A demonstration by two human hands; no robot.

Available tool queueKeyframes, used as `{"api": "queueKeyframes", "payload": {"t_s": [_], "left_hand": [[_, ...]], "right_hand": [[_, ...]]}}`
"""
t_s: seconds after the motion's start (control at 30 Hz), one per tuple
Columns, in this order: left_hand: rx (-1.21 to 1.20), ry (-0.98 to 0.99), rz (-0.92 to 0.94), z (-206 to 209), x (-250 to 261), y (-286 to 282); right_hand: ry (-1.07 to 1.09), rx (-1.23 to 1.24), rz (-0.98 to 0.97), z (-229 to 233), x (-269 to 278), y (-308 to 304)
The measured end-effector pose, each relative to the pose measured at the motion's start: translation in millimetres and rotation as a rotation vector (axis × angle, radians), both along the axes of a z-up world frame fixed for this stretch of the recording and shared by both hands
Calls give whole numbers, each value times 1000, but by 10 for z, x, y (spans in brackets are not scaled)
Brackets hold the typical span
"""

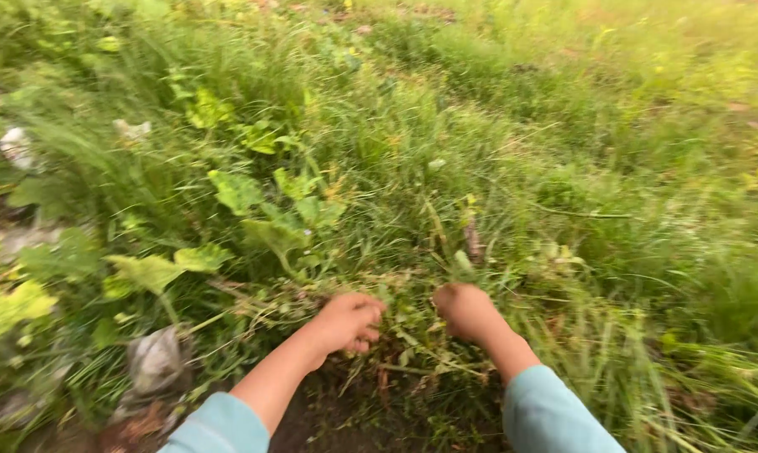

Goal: Pulling weeds and grass from the garden soil by hand.

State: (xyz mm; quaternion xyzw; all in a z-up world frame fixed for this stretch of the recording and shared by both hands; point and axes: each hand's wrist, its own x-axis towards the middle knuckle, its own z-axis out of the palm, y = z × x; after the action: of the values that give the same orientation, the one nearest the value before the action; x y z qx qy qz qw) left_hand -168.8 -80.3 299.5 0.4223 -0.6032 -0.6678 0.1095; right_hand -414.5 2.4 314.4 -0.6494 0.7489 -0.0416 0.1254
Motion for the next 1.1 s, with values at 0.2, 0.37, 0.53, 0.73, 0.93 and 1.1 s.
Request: {"api": "queueKeyframes", "payload": {"t_s": [0.2, 0.37, 0.53, 0.73, 0.93, 1.1], "left_hand": [[386, -313, -417, -1587, 1862, 33], [308, -562, -164, -2750, 2785, 305], [10, -1038, 231, -2373, 3162, 601], [148, -878, 347, -2356, 3242, 643], [75, -784, 293, -2403, 2947, 526], [53, -704, 332, -2380, 2653, 407]], "right_hand": [[-308, -349, 369, -471, 2098, -77], [-318, -214, 867, -1543, 3406, -45], [-106, -120, 1009, -2866, 3947, -509], [566, -6, 929, -2763, 3984, -1164], [910, 405, 812, -3304, 3042, -1377], [436, 216, 379, -3664, 2928, -1327]]}}
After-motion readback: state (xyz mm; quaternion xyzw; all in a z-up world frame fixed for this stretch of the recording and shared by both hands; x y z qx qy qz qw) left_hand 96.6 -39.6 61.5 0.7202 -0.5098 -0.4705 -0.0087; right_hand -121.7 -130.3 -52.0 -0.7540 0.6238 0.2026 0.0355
